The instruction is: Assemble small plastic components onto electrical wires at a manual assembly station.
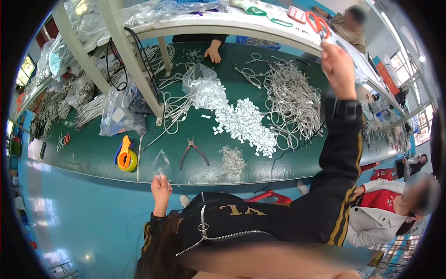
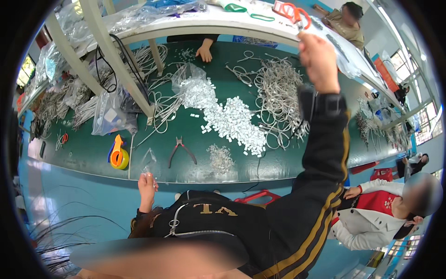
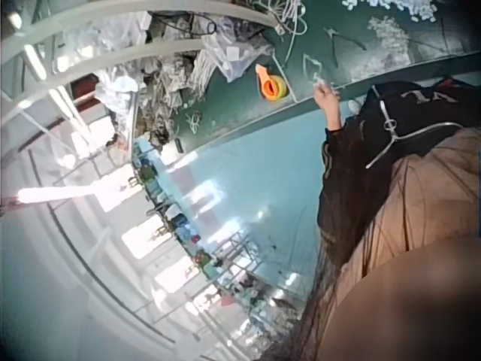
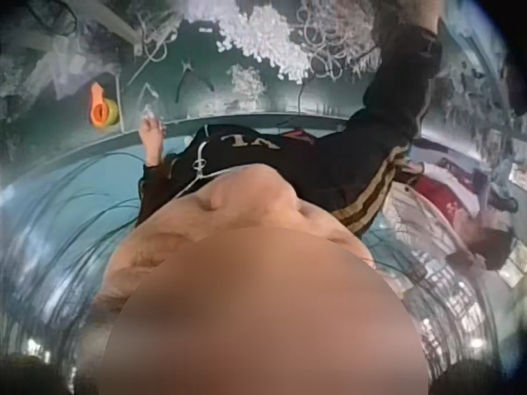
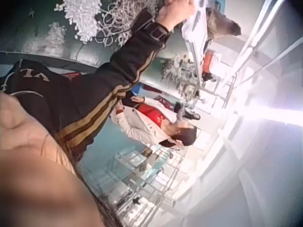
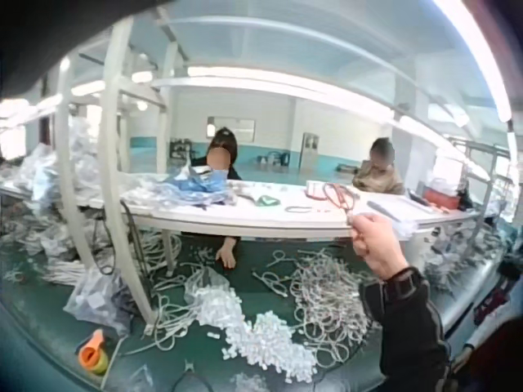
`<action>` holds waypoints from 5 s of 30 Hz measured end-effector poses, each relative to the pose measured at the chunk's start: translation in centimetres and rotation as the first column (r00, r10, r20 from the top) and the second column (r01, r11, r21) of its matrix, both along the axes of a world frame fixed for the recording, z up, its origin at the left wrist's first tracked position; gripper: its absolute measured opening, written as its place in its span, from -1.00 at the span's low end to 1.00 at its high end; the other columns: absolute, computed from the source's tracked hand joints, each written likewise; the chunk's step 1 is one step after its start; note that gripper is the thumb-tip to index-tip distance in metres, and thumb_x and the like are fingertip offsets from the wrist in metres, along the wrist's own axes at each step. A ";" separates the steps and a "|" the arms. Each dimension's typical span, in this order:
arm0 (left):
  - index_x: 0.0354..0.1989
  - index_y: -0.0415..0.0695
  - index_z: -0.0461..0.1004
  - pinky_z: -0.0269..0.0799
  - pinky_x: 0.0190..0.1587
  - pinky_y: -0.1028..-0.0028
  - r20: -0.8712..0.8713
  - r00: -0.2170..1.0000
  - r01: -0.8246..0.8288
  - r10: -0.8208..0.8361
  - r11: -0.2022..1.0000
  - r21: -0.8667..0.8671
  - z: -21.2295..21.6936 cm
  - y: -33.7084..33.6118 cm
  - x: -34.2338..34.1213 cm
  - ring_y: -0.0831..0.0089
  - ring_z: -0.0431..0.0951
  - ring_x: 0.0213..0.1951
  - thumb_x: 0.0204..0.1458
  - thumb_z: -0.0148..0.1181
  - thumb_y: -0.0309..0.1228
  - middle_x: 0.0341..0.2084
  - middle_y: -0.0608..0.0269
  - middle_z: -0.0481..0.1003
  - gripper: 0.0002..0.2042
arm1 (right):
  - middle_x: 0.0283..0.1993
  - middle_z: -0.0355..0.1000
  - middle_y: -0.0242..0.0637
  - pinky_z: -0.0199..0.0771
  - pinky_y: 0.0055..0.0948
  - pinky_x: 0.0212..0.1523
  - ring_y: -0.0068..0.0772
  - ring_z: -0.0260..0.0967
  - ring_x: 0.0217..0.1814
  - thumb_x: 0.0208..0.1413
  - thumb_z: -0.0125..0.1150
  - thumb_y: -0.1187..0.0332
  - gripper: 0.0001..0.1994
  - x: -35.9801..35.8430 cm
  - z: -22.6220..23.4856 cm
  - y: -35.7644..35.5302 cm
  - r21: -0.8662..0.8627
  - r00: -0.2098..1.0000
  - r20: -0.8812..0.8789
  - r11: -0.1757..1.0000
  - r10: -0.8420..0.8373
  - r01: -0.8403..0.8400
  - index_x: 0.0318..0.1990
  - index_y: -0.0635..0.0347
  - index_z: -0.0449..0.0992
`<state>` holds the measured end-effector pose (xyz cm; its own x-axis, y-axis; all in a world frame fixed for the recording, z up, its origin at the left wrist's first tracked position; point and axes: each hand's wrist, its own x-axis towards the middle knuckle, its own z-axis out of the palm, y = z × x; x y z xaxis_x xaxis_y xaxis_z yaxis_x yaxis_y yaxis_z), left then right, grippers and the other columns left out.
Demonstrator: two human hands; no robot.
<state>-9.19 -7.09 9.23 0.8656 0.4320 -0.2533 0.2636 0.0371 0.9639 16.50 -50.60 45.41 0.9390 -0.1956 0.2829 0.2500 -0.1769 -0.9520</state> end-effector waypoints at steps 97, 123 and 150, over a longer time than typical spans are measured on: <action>-0.19 -0.24 0.42 0.49 -0.37 0.36 0.360 0.588 0.725 -0.724 0.670 0.162 10.1 10.9 9.9 0.18 0.54 -0.41 -0.07 0.14 -0.45 -0.43 0.12 0.43 -0.75 | -0.25 0.44 -0.35 0.38 -0.54 -0.40 -0.56 0.34 -0.38 0.21 0.05 0.27 -0.75 -11.4 -38.2 33.6 0.560 0.772 -0.500 0.827 0.391 -0.056 -0.08 0.23 0.43; -0.49 -0.16 0.43 0.32 -0.55 0.35 0.165 -0.468 -0.506 -0.868 0.417 0.755 18.4 -4.0 3.7 0.34 0.40 -0.56 -0.17 0.09 -0.27 -0.61 0.28 0.37 -0.80 | -0.14 0.46 -0.25 0.39 -0.47 -0.06 -0.48 0.41 -0.10 0.16 0.12 0.45 -0.81 -16.7 -20.5 30.8 0.083 0.482 -0.095 0.489 0.871 -0.868 -0.11 0.33 0.50; -0.25 -0.24 0.45 0.37 -0.47 0.58 0.821 0.551 0.712 -0.151 0.598 -0.368 24.1 12.8 19.5 0.54 0.44 -0.55 0.22 0.01 -0.36 -0.57 0.30 0.43 -0.81 | -0.21 0.43 -0.31 0.37 -0.58 -0.20 -0.62 0.36 -0.25 0.03 0.13 0.21 -0.52 -18.7 -19.2 44.0 0.075 0.679 -0.213 0.705 0.703 -0.706 0.02 0.42 0.34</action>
